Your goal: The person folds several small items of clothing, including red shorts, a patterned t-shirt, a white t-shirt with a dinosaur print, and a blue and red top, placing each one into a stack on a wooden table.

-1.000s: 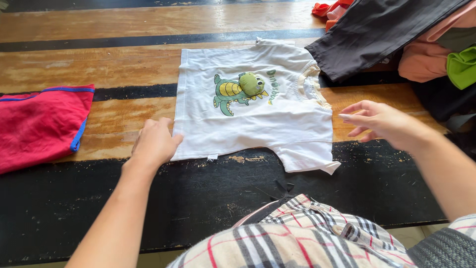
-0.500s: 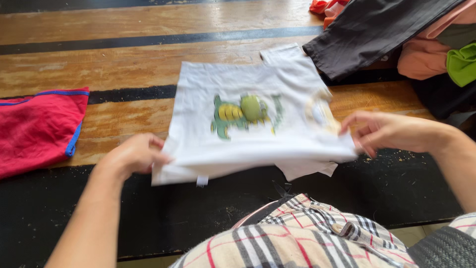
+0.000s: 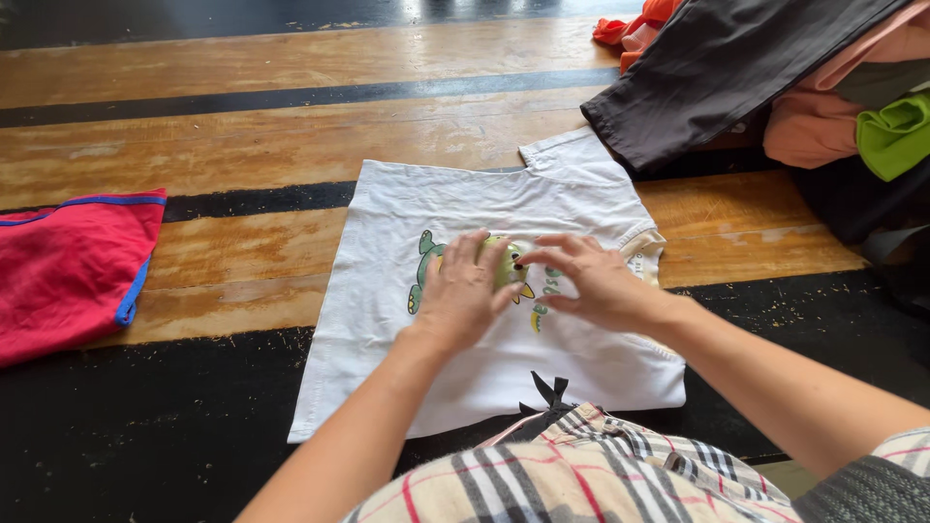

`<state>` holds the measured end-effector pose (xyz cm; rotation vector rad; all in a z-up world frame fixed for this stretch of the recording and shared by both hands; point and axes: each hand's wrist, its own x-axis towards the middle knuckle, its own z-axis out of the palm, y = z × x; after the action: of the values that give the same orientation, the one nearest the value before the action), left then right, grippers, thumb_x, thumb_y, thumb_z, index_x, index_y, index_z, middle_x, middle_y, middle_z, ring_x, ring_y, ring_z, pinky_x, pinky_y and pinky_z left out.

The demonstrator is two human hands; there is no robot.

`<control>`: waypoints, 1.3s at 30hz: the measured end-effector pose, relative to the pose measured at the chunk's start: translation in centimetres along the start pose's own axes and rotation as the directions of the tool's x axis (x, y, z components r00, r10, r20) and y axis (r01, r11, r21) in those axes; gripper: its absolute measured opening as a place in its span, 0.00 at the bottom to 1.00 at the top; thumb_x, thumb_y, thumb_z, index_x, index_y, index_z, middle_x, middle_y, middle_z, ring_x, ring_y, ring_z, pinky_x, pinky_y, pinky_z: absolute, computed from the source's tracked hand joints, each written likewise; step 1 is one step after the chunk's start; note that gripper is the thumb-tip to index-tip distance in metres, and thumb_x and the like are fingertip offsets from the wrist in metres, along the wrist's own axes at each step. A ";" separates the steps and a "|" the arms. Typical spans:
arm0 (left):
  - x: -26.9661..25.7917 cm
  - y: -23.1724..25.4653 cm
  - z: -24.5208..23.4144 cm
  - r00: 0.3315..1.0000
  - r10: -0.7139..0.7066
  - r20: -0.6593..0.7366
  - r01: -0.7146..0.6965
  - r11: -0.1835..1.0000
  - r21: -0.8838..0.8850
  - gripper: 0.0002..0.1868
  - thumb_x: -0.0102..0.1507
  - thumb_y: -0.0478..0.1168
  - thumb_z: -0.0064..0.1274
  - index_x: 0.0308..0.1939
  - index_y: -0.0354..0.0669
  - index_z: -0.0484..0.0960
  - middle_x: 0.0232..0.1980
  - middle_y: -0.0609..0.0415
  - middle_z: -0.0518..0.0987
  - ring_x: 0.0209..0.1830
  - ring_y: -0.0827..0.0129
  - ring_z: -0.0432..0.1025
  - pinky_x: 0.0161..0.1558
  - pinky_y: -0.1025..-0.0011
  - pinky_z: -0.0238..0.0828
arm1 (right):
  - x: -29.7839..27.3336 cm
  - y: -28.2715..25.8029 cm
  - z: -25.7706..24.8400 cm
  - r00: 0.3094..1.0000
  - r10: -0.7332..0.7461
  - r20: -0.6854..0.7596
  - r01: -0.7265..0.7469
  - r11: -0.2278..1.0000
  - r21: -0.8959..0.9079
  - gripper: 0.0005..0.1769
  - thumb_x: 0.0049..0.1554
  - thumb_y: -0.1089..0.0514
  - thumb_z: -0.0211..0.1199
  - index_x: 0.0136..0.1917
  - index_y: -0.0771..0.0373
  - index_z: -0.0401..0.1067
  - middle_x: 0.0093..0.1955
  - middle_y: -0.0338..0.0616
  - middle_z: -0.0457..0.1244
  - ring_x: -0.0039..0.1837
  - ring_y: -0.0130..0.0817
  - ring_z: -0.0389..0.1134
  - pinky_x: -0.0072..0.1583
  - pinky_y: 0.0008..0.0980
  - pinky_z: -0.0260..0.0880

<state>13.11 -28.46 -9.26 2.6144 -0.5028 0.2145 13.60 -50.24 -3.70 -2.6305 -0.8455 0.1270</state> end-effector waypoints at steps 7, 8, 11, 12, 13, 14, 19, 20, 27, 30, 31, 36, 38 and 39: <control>-2.8 -11.7 -4.6 0.964 -0.255 -0.076 0.266 0.921 0.284 0.31 0.67 0.58 0.47 0.72 0.56 0.65 0.78 0.50 0.57 0.77 0.52 0.47 0.68 0.40 0.41 | -2.3 10.0 -3.3 0.962 0.270 -0.038 -0.272 0.940 -0.209 0.27 0.54 0.43 0.68 0.67 0.40 0.71 0.77 0.40 0.54 0.77 0.44 0.53 0.71 0.56 0.54; -3.1 -12.3 -5.6 0.918 -0.395 -0.043 0.393 0.886 0.245 0.30 0.66 0.56 0.48 0.72 0.58 0.66 0.76 0.48 0.58 0.76 0.53 0.49 0.70 0.43 0.42 | -2.8 11.1 -3.7 0.934 0.353 -0.055 -0.357 0.917 -0.180 0.27 0.54 0.43 0.67 0.67 0.40 0.72 0.75 0.39 0.56 0.77 0.44 0.53 0.72 0.56 0.53; -2.5 -12.3 -6.8 0.867 -0.487 -0.101 0.498 0.843 0.203 0.29 0.65 0.52 0.53 0.69 0.53 0.69 0.74 0.46 0.61 0.75 0.52 0.53 0.72 0.48 0.47 | -2.8 12.1 -3.3 0.883 0.452 -0.129 -0.467 0.874 -0.134 0.26 0.55 0.44 0.67 0.66 0.43 0.73 0.72 0.42 0.58 0.75 0.45 0.54 0.74 0.54 0.53; -2.2 -12.0 -6.6 0.875 -0.442 -0.197 0.477 0.858 0.192 0.30 0.63 0.50 0.57 0.67 0.46 0.71 0.74 0.45 0.62 0.73 0.51 0.55 0.70 0.51 0.52 | -2.7 11.8 -3.3 0.861 0.472 -0.189 -0.498 0.859 -0.119 0.25 0.56 0.44 0.68 0.66 0.45 0.73 0.71 0.45 0.59 0.75 0.47 0.55 0.74 0.53 0.56; -1.5 -11.2 -5.8 0.896 -0.394 -0.204 0.432 0.880 0.198 0.29 0.63 0.49 0.58 0.66 0.47 0.72 0.73 0.46 0.64 0.73 0.52 0.57 0.71 0.53 0.53 | -2.3 11.1 -3.0 0.863 0.470 -0.187 -0.495 0.860 -0.121 0.25 0.56 0.44 0.68 0.66 0.45 0.73 0.71 0.45 0.59 0.75 0.47 0.55 0.74 0.53 0.56; -0.5 -9.9 -4.6 0.917 -0.340 -0.210 0.381 0.901 0.206 0.28 0.62 0.48 0.58 0.66 0.47 0.74 0.71 0.47 0.66 0.72 0.54 0.58 0.71 0.54 0.53 | -1.7 10.0 -2.2 0.870 0.463 -0.170 -0.468 0.884 0.011 0.25 0.57 0.46 0.66 0.67 0.45 0.73 0.73 0.45 0.58 0.67 0.47 0.63 0.71 0.49 0.63; 2.3 -4.3 -0.3 0.993 -0.073 -0.097 0.075 0.997 0.015 0.26 0.62 0.49 0.57 0.63 0.51 0.76 0.68 0.48 0.69 0.72 0.56 0.60 0.69 0.50 0.54 | 0.8 3.5 0.5 0.990 0.089 -0.112 -0.101 0.990 -0.103 0.24 0.54 0.54 0.69 0.65 0.47 0.74 0.71 0.41 0.61 0.74 0.42 0.58 0.73 0.51 0.54; 2.5 -4.2 -0.1 0.996 -0.067 -0.059 0.069 0.997 0.027 0.24 0.64 0.50 0.55 0.64 0.53 0.76 0.67 0.50 0.69 0.72 0.57 0.60 0.70 0.49 0.53 | 0.8 3.0 0.6 0.999 0.016 -0.049 -0.024 0.984 -0.176 0.25 0.53 0.54 0.70 0.65 0.46 0.75 0.70 0.39 0.62 0.73 0.40 0.57 0.72 0.54 0.52; 0.7 -11.5 -4.9 0.922 -0.384 -0.051 0.384 0.888 0.254 0.28 0.65 0.53 0.52 0.68 0.56 0.72 0.71 0.50 0.64 0.71 0.54 0.58 0.65 0.47 0.57 | -1.6 10.5 -2.8 0.914 0.385 -0.130 -0.404 0.892 -0.204 0.20 0.57 0.44 0.64 0.62 0.45 0.77 0.69 0.44 0.62 0.68 0.42 0.61 0.69 0.49 0.62; 0.6 -13.6 -6.8 0.850 -0.524 -0.058 0.521 0.820 0.238 0.29 0.65 0.54 0.56 0.67 0.50 0.72 0.72 0.48 0.64 0.71 0.51 0.58 0.66 0.50 0.61 | -2.5 14.6 -4.2 0.830 0.517 -0.210 -0.544 0.833 -0.096 0.19 0.61 0.43 0.64 0.60 0.52 0.78 0.63 0.49 0.65 0.60 0.40 0.66 0.64 0.46 0.66; 0.9 -14.3 -7.1 0.791 -0.611 -0.026 0.601 0.768 0.221 0.30 0.66 0.55 0.57 0.67 0.45 0.73 0.72 0.47 0.64 0.72 0.52 0.59 0.67 0.52 0.63 | -2.5 15.5 -4.4 0.776 0.573 -0.264 -0.600 0.800 -0.028 0.20 0.61 0.44 0.66 0.59 0.58 0.78 0.59 0.51 0.68 0.54 0.37 0.68 0.60 0.43 0.71; 3.1 -16.4 -5.7 0.676 -0.730 -0.099 0.716 0.683 -0.145 0.27 0.58 0.55 0.66 0.54 0.42 0.83 0.56 0.44 0.78 0.57 0.53 0.70 0.59 0.56 0.69 | -1.2 16.7 -2.8 0.540 0.839 0.068 -0.697 0.401 0.594 0.19 0.62 0.50 0.64 0.58 0.66 0.72 0.49 0.49 0.68 0.34 0.25 0.60 0.36 0.30 0.60; 3.7 -16.9 -5.3 0.633 -0.774 -0.018 0.741 0.612 -0.275 0.24 0.56 0.55 0.67 0.49 0.43 0.87 0.49 0.47 0.83 0.49 0.57 0.76 0.56 0.58 0.74 | -0.9 16.6 -2.5 0.557 0.815 0.159 -0.621 0.283 0.731 0.16 0.63 0.53 0.62 0.56 0.69 0.73 0.46 0.48 0.67 0.30 0.22 0.56 0.32 0.26 0.55; 3.7 -17.1 -5.3 0.660 -0.750 0.038 0.724 0.622 -0.297 0.21 0.55 0.53 0.68 0.44 0.43 0.89 0.43 0.49 0.84 0.43 0.59 0.77 0.53 0.59 0.74 | -0.7 16.4 -2.4 0.590 0.784 0.192 -0.619 0.287 0.732 0.13 0.62 0.58 0.63 0.54 0.70 0.73 0.45 0.48 0.67 0.31 0.22 0.56 0.33 0.25 0.54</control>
<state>22.82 -12.98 -10.81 2.2744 0.5719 -0.0229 22.49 -63.72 -7.63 -1.9169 0.5012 0.3408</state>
